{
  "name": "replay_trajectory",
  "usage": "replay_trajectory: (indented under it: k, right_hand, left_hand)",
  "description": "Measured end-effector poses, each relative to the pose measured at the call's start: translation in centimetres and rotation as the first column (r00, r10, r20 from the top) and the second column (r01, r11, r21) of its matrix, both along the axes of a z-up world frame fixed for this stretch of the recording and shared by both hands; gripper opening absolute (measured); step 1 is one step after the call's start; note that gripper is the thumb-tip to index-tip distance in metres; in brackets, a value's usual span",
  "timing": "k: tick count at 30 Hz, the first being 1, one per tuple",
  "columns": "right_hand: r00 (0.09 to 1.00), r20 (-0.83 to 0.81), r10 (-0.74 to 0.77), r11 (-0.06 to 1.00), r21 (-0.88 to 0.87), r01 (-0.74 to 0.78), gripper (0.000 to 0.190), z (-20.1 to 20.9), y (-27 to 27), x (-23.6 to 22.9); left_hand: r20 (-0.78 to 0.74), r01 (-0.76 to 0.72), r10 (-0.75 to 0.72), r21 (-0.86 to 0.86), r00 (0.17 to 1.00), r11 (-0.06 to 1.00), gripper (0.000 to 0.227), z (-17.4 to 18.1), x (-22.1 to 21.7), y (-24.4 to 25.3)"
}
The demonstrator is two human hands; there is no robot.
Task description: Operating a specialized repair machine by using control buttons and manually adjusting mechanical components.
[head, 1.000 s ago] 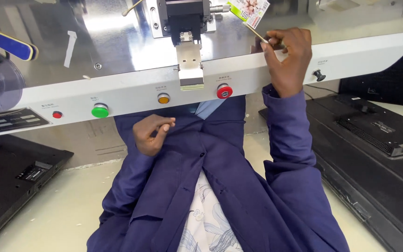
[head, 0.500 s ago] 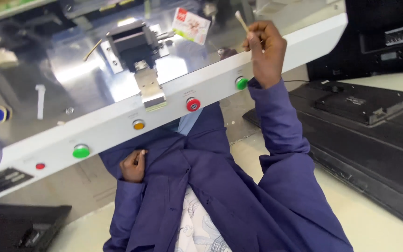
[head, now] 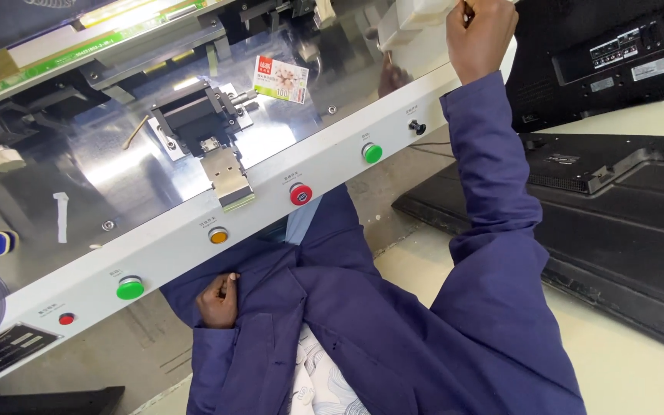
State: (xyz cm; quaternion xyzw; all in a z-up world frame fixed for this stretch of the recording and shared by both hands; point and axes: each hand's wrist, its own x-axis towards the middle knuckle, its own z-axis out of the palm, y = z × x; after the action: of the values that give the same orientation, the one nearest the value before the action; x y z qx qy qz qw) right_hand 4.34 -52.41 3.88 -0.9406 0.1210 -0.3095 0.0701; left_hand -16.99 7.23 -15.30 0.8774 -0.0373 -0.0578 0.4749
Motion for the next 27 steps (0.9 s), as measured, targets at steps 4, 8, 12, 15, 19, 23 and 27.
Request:
replay_trajectory:
  k: [4, 8, 12, 15, 19, 23, 27]
  right_hand:
    - [0.995, -0.084, -0.057, 0.985, -0.167, 0.042, 0.047, -0.1, -0.7, -0.1]
    - [0.994, -0.108, -0.008, 0.985, -0.173, -0.011, 0.052, 0.3, -1.1, 0.0]
    - [0.989, -0.141, -0.039, 0.984, -0.178, 0.013, 0.052, 0.4, -1.2, 0.1]
    - [0.993, -0.116, -0.018, 0.974, -0.225, -0.009, 0.050, 0.9, -0.7, 0.1]
    - [0.992, -0.106, 0.071, 0.967, -0.235, -0.094, 0.023, 2.6, 0.4, 0.0]
    - [0.987, -0.130, 0.089, 0.965, -0.236, -0.118, 0.024, 2.4, 0.0, 0.1]
    - [0.988, -0.092, 0.125, 0.960, -0.241, -0.144, 0.017, 3.1, 1.0, 0.1]
  left_hand:
    - [0.007, 0.023, -0.023, -0.005, 1.000, 1.000, 0.021, 0.0, 0.0, 0.2]
    - [0.040, 0.026, -0.026, -0.007, 0.999, 1.000, 0.022, 0.1, 0.1, 0.0]
    - [0.028, 0.017, -0.017, 0.010, 0.999, 1.000, 0.022, -0.3, 0.0, 0.1]
    - [-0.017, -0.003, 0.003, -0.022, 1.000, 1.000, 0.020, -0.4, -0.2, 0.2]
    - [0.020, 0.005, -0.005, -0.014, 1.000, 1.000, 0.022, -0.4, -0.2, 0.1]
    - [0.072, 0.023, -0.021, -0.021, 0.997, 1.000, 0.023, -0.4, 0.0, 0.1]
    - [0.073, 0.012, -0.010, -0.021, 0.997, 1.000, 0.021, -0.5, -0.1, 0.1]
